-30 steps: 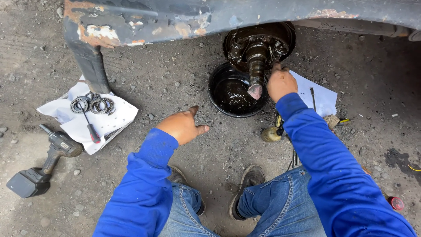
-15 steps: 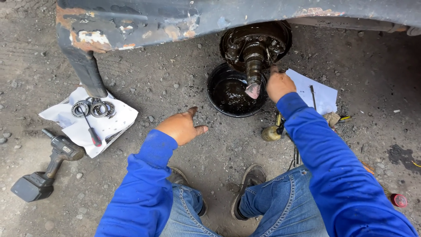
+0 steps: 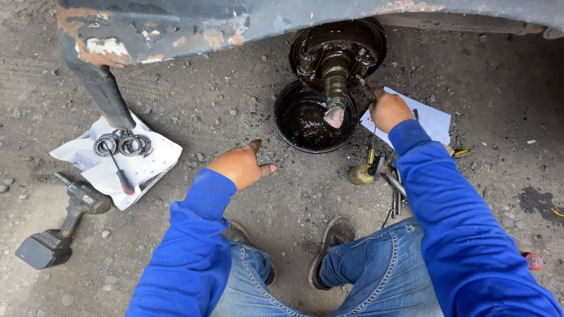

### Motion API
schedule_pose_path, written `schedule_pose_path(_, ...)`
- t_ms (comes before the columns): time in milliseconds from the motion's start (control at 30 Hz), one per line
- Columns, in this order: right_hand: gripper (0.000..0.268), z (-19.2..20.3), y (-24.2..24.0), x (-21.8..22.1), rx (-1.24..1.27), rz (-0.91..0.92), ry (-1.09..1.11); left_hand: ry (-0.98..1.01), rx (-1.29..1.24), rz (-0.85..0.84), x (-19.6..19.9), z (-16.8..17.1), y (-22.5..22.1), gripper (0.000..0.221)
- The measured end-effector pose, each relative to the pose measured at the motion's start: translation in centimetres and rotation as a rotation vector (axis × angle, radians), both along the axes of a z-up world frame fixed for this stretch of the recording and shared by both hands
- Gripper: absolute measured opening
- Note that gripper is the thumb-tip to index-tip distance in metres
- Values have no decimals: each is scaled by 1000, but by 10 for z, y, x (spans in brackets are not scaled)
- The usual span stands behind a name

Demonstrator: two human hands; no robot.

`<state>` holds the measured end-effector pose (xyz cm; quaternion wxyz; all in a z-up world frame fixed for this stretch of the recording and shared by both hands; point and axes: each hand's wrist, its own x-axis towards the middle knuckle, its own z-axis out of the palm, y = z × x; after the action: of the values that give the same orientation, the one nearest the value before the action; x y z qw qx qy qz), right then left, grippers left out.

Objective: Cleaning grease and debris from a wheel axle spindle and hub assembly using a rag and screwdriver

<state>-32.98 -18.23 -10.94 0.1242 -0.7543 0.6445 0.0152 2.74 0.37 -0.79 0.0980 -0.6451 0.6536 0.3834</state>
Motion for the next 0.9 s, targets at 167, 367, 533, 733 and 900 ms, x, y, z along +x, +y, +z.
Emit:
schedule_pose_path(167, 40, -11, -4, 2, -9, -43, -52, -3, 1, 3, -3, -4, -3, 79)
schedule_pose_path(367, 41, -41, -28, 4, -7, -54, -131, -23, 28, 27, 3, 6, 3, 81)
schedule_pose_path(533, 41, -41, -43, -6, -36, -41, -89, -22, 25, 23, 3, 0, 0, 81)
schedule_pose_path(733, 38, -69, -26, 11, 14, -8, -91, -44, 31, 32, 12, -12, -1, 82)
schedule_pose_path(900, 38, -68, -9, 6, 40, 14, -96, -51, 41, -1, 10, -14, -2, 81)
